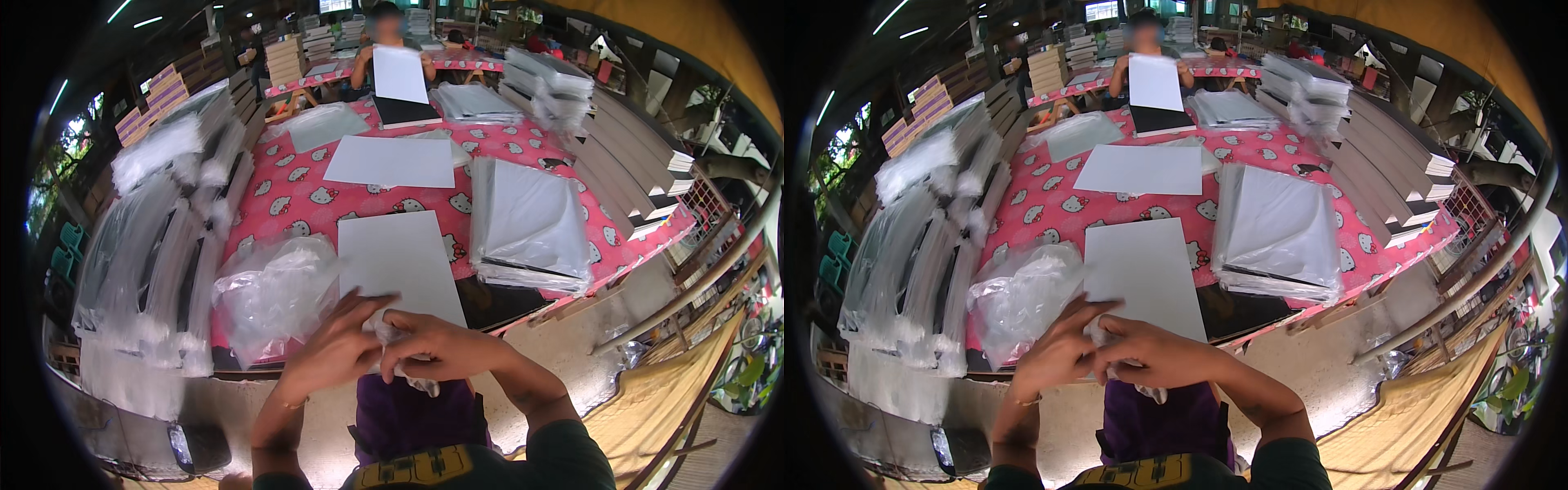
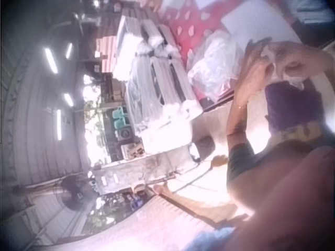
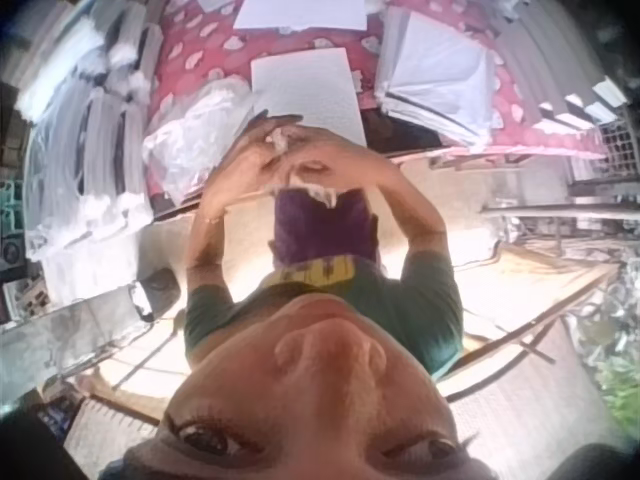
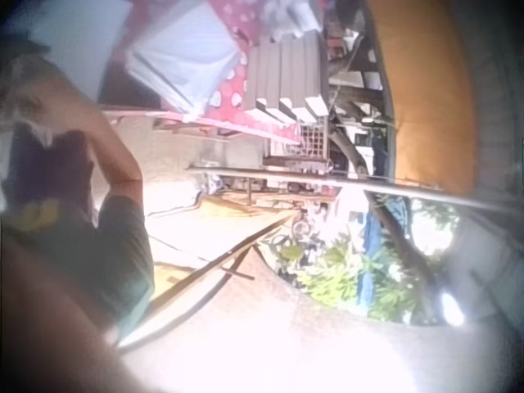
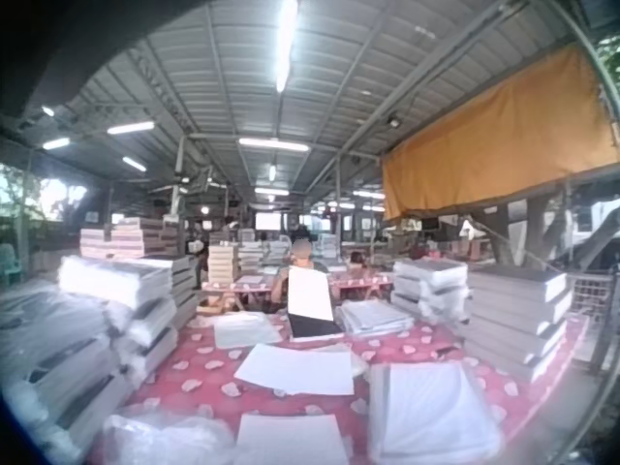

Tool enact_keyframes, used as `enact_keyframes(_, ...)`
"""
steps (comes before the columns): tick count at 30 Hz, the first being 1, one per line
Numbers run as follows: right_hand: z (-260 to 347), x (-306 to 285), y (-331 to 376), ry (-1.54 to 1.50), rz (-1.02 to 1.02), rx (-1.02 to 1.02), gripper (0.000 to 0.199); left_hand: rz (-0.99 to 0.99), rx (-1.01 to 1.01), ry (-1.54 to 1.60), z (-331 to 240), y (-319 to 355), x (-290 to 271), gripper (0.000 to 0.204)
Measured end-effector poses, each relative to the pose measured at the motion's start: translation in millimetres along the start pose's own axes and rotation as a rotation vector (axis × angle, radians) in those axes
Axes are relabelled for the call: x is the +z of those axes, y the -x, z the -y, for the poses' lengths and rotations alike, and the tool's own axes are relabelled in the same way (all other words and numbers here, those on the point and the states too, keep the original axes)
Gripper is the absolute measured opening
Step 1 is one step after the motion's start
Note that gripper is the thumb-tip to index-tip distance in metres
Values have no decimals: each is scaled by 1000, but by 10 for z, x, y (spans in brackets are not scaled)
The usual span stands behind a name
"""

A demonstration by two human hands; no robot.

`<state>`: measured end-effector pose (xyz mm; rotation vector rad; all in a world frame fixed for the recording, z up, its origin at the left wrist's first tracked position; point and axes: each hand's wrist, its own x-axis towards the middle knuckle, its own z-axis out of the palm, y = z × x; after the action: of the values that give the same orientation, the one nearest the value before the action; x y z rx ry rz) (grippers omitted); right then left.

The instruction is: The person places white sheets of paper into plastic bags, inserts black books into the bags behind the paper, and stacks the packaged items on a table.

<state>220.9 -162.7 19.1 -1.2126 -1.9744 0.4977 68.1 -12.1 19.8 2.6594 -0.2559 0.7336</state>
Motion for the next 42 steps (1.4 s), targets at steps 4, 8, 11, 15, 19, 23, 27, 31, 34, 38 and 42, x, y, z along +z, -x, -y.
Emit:
enact_keyframes(4,-325,-215,124,859,-247,648,28,-199,-280,-193,222,101,108,29)
enact_keyframes(8,-509,-600,573,964,-476,766,24,-226,-510,-523,306,226,-62,23)
enact_keyframes(11,-378,-623,710,787,-367,664,18,-233,-302,-544,343,316,-364,28)
enact_keyframes(15,-647,-543,815,-180,-477,101,29,-528,-480,991,346,559,-440,27)
enact_keyframes(19,-590,-441,626,-1171,-197,-134,41,93,-511,663,310,334,-447,43)
enact_keyframes(23,-605,-275,766,-442,43,239,31,-587,-529,1415,258,255,-339,44)
enact_keyframes(27,-526,-208,707,-1358,-513,114,39,206,-653,914,454,450,99,49)
enact_keyframes(31,-848,-216,1006,-884,-50,175,42,-389,-752,1355,77,188,-63,49)
enact_keyframes(34,-1293,26,1402,-1085,25,16,45,-578,-737,2027,290,299,59,48)
enact_keyframes(38,-843,-3,1101,-1580,-677,-77,76,-245,-638,1407,321,681,465,42)
enact_keyframes(42,-1141,13,1336,-1180,-111,-13,67,-383,-405,1525,454,749,405,39)
